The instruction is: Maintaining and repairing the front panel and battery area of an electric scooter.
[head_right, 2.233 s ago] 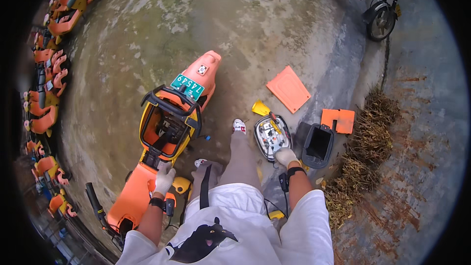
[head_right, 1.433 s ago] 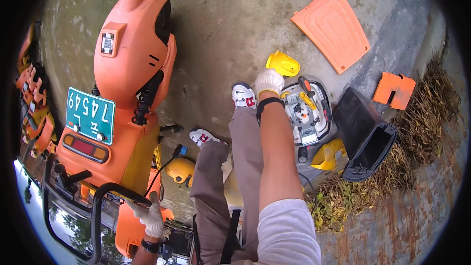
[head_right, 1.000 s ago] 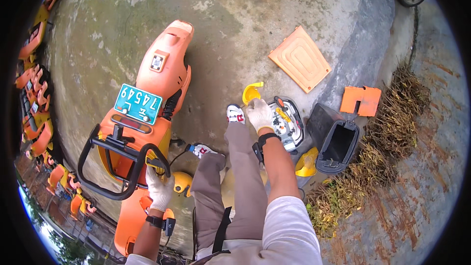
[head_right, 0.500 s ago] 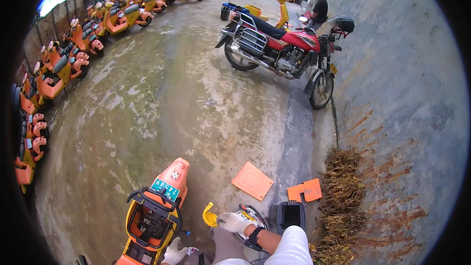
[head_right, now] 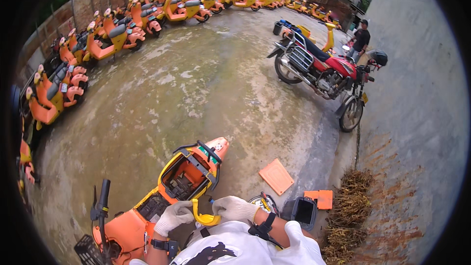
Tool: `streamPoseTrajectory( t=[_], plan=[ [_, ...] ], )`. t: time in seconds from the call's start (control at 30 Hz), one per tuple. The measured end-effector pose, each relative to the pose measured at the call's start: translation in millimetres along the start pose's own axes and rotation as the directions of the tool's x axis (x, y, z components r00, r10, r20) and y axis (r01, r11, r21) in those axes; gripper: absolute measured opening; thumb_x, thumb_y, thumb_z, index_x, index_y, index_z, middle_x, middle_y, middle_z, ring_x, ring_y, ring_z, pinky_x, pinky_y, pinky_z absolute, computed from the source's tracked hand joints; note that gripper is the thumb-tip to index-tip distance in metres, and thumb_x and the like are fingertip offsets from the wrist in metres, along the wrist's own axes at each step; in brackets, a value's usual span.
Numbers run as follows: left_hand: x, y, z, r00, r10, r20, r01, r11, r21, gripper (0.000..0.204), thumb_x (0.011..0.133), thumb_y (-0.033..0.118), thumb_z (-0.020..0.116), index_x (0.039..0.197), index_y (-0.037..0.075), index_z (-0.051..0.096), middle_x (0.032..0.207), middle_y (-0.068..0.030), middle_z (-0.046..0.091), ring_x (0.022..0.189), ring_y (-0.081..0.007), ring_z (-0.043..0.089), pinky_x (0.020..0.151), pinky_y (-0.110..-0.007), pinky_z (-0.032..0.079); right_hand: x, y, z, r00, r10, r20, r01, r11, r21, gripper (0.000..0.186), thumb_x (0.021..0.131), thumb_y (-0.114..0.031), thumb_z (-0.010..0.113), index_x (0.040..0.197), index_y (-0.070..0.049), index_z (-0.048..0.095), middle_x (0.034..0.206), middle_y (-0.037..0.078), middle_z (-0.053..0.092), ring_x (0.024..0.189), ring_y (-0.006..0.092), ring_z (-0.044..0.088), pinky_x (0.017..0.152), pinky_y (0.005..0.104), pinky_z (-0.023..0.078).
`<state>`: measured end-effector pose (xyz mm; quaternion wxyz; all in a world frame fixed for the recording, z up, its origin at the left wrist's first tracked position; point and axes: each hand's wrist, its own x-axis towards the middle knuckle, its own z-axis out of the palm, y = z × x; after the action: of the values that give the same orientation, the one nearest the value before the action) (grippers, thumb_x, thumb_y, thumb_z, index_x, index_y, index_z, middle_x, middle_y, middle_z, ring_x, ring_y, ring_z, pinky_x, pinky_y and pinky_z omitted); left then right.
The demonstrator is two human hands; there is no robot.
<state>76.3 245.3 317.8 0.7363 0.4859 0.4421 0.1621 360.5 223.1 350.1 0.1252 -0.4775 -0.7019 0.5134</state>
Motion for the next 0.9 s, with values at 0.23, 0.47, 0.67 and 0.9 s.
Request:
streamPoseTrajectory(
  t=[0.23, 0.47, 0.67, 0.9],
  plan=[
    [-28, -50, -11, 0.904, 0.180, -0.387, -0.216, 0.975, -0.053, 0.070, 0.079, 0.023, 0.081, 0.136, 0.000, 0.049, 0.110, -0.0098, 0.065, 0.100, -0.0174, 0.062, 0.087, -0.033, 0.052, 52, -34, 20, 0.972, 0.039, 0.233, -0.006, 0.990, -0.141, 0.013, 0.081, -0.004, 0.065, 0.092, 0.001, 0.069, 0.082, 0.012, 0.067, 0.073, 0.0175, 0.062, 0.070, 0.0298, 0.050],
    [-89, -51, -12, 0.882, 0.006, -0.471, -0.055, 0.994, -0.091, 0.034, 0.086, 0.027, 0.074, 0.111, 0.005, 0.068, 0.090, -0.0030, 0.066, 0.074, -0.0093, 0.061, 0.068, -0.026, 0.051, 143, -29, 49, 0.981, -0.100, 0.164, 0.062, 0.973, 0.224, 0.022, 0.083, -0.005, 0.063, 0.103, 0.003, 0.068, 0.099, 0.008, 0.071, 0.088, 0.0173, 0.065, 0.082, 0.0297, 0.052],
    [-89, -86, 17, 0.440, -0.171, -0.882, -0.394, 0.845, -0.361, 0.023, 0.091, 0.014, 0.070, 0.108, -0.001, 0.066, 0.084, -0.0021, 0.068, 0.067, -0.0084, 0.062, 0.063, -0.024, 0.052, 182, -35, 75, 0.928, -0.092, 0.362, 0.114, 0.993, -0.038, 0.085, 0.074, -0.024, 0.078, 0.146, -0.003, 0.040, 0.134, 0.018, 0.058, 0.125, 0.0268, 0.056, 0.105, 0.0351, 0.044],
    [-78, -102, 34, 0.469, -0.304, -0.830, -0.433, 0.739, -0.516, 0.026, 0.091, 0.015, 0.071, 0.110, 0.000, 0.066, 0.097, -0.0051, 0.069, 0.078, -0.0117, 0.067, 0.068, -0.026, 0.058, 171, -37, 108, 0.823, -0.067, 0.563, 0.201, 0.963, -0.178, 0.118, 0.060, -0.047, 0.088, 0.153, -0.010, 0.026, 0.138, 0.019, 0.054, 0.121, 0.0311, 0.060, 0.098, 0.0393, 0.050]
  ],
)
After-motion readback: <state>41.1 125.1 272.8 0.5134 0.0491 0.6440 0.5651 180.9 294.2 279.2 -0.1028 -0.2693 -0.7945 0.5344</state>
